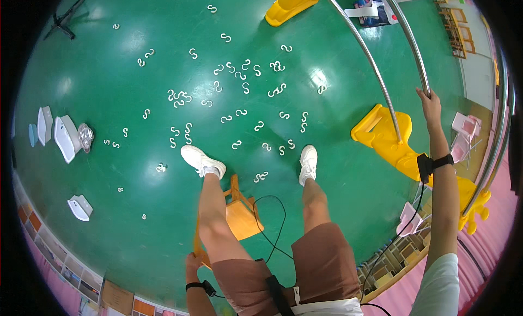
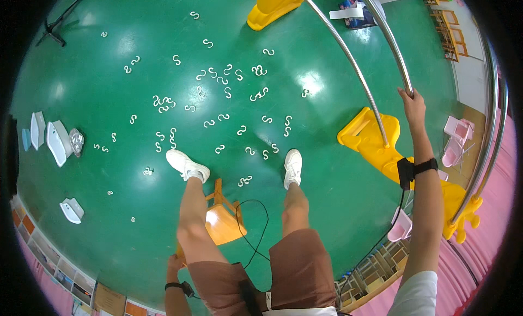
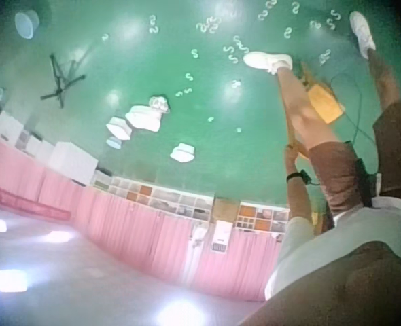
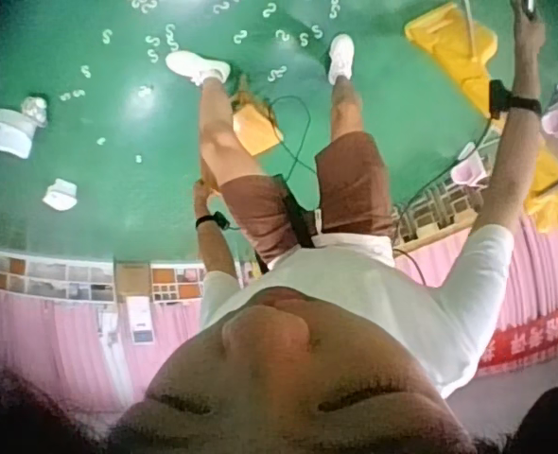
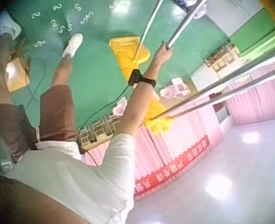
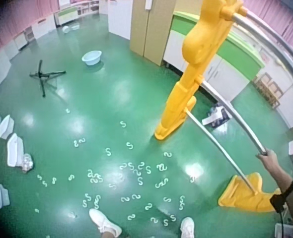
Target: Picking up white S-hooks from the floor and hanging them on a yellow plastic play structure bar.
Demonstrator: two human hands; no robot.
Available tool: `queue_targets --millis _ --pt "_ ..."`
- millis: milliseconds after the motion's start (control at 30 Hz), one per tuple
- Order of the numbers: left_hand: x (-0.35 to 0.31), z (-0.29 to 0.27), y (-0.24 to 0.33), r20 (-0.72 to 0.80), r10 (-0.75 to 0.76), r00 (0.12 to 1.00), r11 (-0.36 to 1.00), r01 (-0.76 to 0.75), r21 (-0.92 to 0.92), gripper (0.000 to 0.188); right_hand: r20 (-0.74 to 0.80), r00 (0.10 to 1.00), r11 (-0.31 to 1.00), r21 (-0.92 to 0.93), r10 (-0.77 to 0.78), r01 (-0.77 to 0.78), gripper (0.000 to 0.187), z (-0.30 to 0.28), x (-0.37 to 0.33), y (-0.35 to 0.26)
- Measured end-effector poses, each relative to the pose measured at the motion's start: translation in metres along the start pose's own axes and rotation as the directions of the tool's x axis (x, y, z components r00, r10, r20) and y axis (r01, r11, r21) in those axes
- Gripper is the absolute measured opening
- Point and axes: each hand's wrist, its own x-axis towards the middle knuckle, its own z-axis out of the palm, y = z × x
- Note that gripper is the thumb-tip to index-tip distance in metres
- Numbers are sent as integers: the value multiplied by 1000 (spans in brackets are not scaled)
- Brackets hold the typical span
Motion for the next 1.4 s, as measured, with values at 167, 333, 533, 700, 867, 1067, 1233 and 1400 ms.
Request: queue_targets --millis 167,333,533,700,867,1067,1233,1400 --pt "6 -35 -33 45 -220 974 975 219 32 36 13 998 988 140 -69 66 43 14 -80 -50" --pt "12 -49 -42 66 -182 981 980 176 88 36 102 993 994 99 -54 44 37 12 -126 -76" --pt "18 -48 -36 91 -135 987 984 123 130 36 85 992 987 136 -98 86 36 13 -147 -103" --pt "18 -55 -36 93 -109 990 981 92 171 37 160 983 985 164 -87 60 36 9 -168 -136" --pt "22 -62 -31 81 -73 994 968 52 245 37 204 977 981 194 -68 27 38 9 -190 -142" --pt "16 -61 -39 78 24 997 914 -53 402 38 171 984 981 191 -49 15 36 10 -218 -118" --pt "10 -61 -48 80 116 990 799 -141 585 38 77 990 959 267 -116 92 33 22 -221 -100" --pt "12 -55 -42 142 184 973 653 -229 722 39 -57 937 920 181 -344 349 36 14 -237 -111"
